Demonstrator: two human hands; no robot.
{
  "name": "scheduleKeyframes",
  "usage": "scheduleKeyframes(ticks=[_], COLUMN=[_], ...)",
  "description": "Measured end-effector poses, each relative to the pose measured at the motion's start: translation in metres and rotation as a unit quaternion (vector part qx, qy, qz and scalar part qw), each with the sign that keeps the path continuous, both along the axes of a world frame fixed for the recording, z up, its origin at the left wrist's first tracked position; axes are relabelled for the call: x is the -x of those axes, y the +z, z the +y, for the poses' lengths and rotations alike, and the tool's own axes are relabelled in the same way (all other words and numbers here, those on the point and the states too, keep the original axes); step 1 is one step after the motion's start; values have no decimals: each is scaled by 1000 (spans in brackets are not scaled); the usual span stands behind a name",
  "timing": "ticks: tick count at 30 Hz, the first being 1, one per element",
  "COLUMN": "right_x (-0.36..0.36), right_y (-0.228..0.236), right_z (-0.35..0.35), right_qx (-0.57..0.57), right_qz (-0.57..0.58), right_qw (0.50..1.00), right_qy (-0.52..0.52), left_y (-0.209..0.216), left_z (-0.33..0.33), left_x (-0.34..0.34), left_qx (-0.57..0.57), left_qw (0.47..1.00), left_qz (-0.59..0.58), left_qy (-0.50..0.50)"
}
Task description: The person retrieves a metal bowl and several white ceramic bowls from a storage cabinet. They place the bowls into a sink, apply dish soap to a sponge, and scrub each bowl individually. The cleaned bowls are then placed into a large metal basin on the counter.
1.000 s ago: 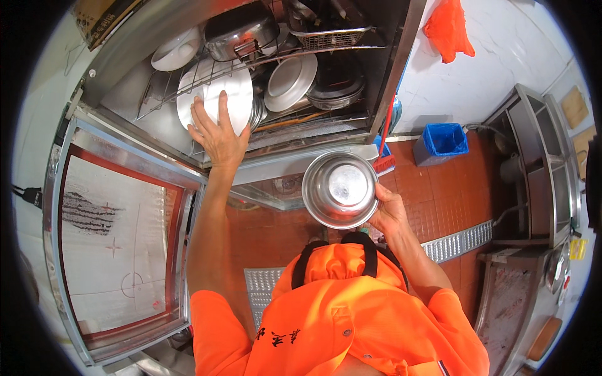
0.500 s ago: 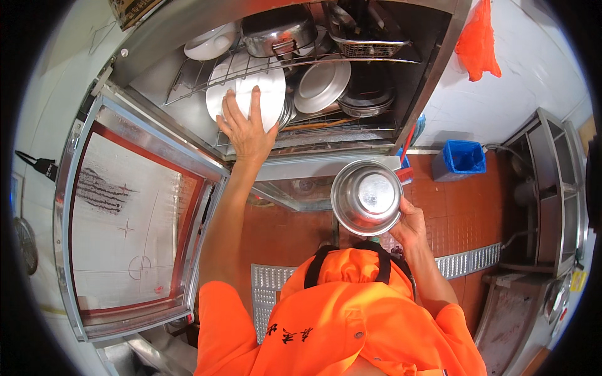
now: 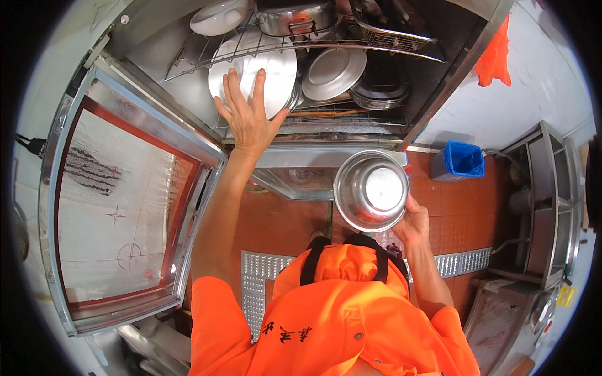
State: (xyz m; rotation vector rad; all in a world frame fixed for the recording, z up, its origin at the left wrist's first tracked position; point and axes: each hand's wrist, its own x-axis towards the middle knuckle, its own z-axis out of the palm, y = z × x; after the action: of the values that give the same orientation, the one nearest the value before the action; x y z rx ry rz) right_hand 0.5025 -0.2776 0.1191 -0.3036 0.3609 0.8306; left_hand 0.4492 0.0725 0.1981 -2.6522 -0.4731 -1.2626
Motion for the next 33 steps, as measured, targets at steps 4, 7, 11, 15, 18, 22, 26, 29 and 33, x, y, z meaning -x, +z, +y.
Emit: scheduleKeyframes(ticks=[4, 7, 11, 15, 18, 22, 26, 29, 33], right_x=[-3, -7, -16, -20, -19, -13, -12, -11, -7], right_y=[14, 25, 37, 46, 45, 41, 31, 27, 19], right_z=[3, 6, 14, 20, 20, 27, 28, 25, 17], right_qx=[1, -34, -41, -61, -72, -60, -45, -27, -39], right_qz=[13, 15, -3, -49, -72, -49, -39, -40, -42], right_qw=[1000, 999, 999, 997, 995, 997, 998, 999, 998], right_qy=[-14, -5, -25, -19, 8, 16, 16, 14, 10], left_y=[-5, -5, 2, 9, 4, -3, -10, -8, 3], left_z=[3, 5, -7, -39, -63, -82, -82, -81, -80], left_x=[5, 10, 16, 32, 47, 53, 53, 39, -15], left_qx=[16, 21, 51, 127, 217, 307, 339, 208, 79], left_qw=[1000, 999, 992, 965, 942, 910, 903, 950, 982], left_qz=[-13, -24, -83, -129, -93, -65, -42, -17, -4], left_qy=[-13, -32, -78, -190, -240, -271, -261, -232, -172])
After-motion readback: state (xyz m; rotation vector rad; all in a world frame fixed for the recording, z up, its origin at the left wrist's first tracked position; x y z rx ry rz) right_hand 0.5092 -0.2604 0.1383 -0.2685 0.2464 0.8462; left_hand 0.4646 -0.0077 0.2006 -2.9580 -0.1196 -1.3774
